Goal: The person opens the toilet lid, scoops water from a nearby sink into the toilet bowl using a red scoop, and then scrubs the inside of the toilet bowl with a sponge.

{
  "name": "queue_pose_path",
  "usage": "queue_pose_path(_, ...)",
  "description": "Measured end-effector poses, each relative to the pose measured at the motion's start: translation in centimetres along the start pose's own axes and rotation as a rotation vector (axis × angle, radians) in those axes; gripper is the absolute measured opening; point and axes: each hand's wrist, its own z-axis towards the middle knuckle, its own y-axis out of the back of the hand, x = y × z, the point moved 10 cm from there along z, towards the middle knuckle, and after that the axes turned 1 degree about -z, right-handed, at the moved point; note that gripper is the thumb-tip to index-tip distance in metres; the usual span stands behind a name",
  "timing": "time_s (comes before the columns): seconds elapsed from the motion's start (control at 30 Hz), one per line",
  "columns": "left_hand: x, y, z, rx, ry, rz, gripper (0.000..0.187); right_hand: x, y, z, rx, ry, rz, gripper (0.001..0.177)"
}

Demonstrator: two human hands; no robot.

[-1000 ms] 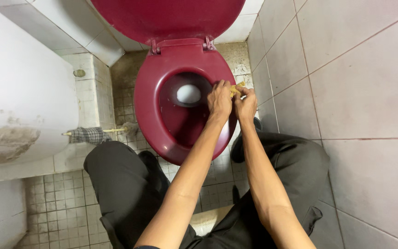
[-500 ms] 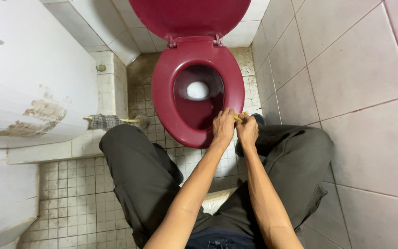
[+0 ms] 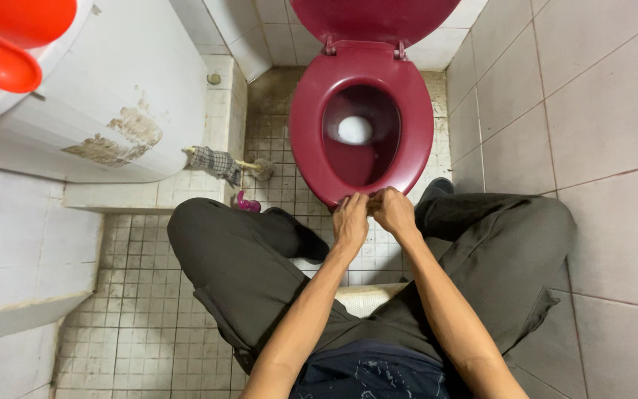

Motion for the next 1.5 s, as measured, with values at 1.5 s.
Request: queue_pose_path(1.5,5.3,-1.5,-0.5,-0.013,0.388,-0.323,0.023,3.5,2.2,-0.6,-0.190,0.099,0.095,0.022)
